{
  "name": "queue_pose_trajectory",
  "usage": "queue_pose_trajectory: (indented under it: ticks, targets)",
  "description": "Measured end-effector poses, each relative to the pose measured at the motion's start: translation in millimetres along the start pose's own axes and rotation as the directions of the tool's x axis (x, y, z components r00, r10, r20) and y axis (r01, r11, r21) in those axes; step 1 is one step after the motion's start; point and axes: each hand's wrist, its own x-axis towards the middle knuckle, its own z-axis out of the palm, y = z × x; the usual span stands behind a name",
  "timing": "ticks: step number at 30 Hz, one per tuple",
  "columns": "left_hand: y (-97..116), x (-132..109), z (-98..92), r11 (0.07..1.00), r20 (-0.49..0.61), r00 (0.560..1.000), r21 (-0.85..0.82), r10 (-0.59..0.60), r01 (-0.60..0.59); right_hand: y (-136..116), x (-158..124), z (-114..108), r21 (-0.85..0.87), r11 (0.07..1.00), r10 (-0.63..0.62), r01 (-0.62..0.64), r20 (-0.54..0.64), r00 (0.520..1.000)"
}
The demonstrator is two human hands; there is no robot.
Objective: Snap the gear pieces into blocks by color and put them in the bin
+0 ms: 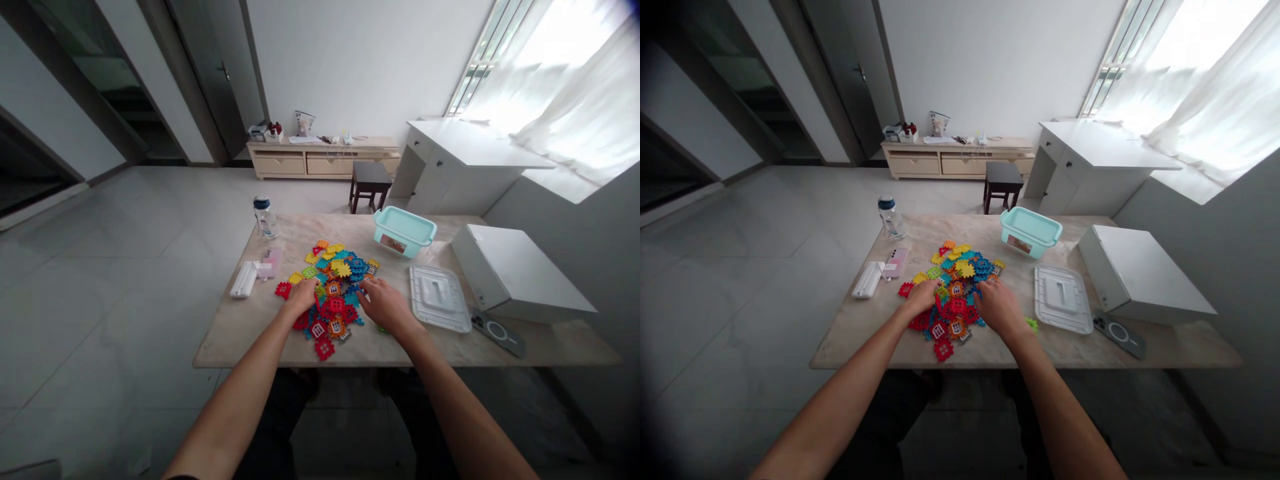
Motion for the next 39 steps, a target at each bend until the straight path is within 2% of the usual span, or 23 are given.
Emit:
queue_pose_trajectory:
  ticks: [5, 9, 11, 14, 18, 22, 25, 28, 30, 32, 34, 39]
  targets:
    - [-1, -13, -45.3, 0.996, -0.025, 0.996, 0.044, -0.081, 0.082, -8, -2, -5, 0.059, 0.997, -0.055, 0.054, 0.015, 0.998]
    - [26, -47, -72.1, 0.995, -0.141, 0.986, 0.028, -0.090, 0.095, -11, -4, -3, 0.113, 0.980, -0.152, 0.161, -0.082, 0.985]
    - [49, -68, -73.5, 0.997, -0.181, 0.980, -0.001, -0.079, 0.080, -10, -7, 2, 0.150, 0.959, -0.220, 0.241, -0.148, 0.964]
    - [85, -88, -64.5, 0.998, -0.200, 0.979, -0.055, -0.035, 0.025, -3, -11, 14, 0.212, 0.905, -0.323, 0.369, -0.222, 0.920]
    - [119, -89, -51.8, 0.985, -0.193, 0.980, -0.159, 0.037, -0.068, 16, -14, 22, 0.231, 0.882, -0.359, 0.412, -0.241, 0.902]
    - [136, -89, -47.5, 0.977, -0.170, 0.984, -0.196, 0.052, -0.086, 31, -22, 13, 0.264, 0.864, -0.381, 0.430, -0.216, 0.899]
    - [136, -91, -46.3, 0.971, -0.179, 0.976, -0.184, 0.123, -0.155, 39, -25, 5, 0.286, 0.888, -0.331, 0.359, -0.145, 0.933]
    - [127, -91, -44.4, 0.968, -0.118, 0.972, -0.122, 0.203, -0.217, 52, -23, 4, 0.174, 0.965, -0.203, 0.195, 0.025, 0.979]
    - [121, -90, -43.6, 0.976, -0.147, 0.969, -0.056, 0.200, -0.210, 66, -22, 6, 0.101, 0.989, -0.117, 0.107, 0.097, 0.988]
    - [117, -90, -44.2, 0.981, -0.222, 0.956, 0.018, 0.193, -0.194, 86, -22, 11, 0.065, 0.997, -0.040, 0.034, 0.097, 0.994]
    - [116, -92, -47.0, 0.981, -0.249, 0.949, 0.052, 0.192, -0.185, 107, -23, 18, 0.059, 0.998, 0.017, -0.021, 0.062, 0.998]
    - [118, -102, -59.8, 0.986, -0.174, 0.973, 0.097, 0.151, -0.136, 152, -29, 38, 0.119, 0.992, 0.040, -0.043, 0.020, 0.999]
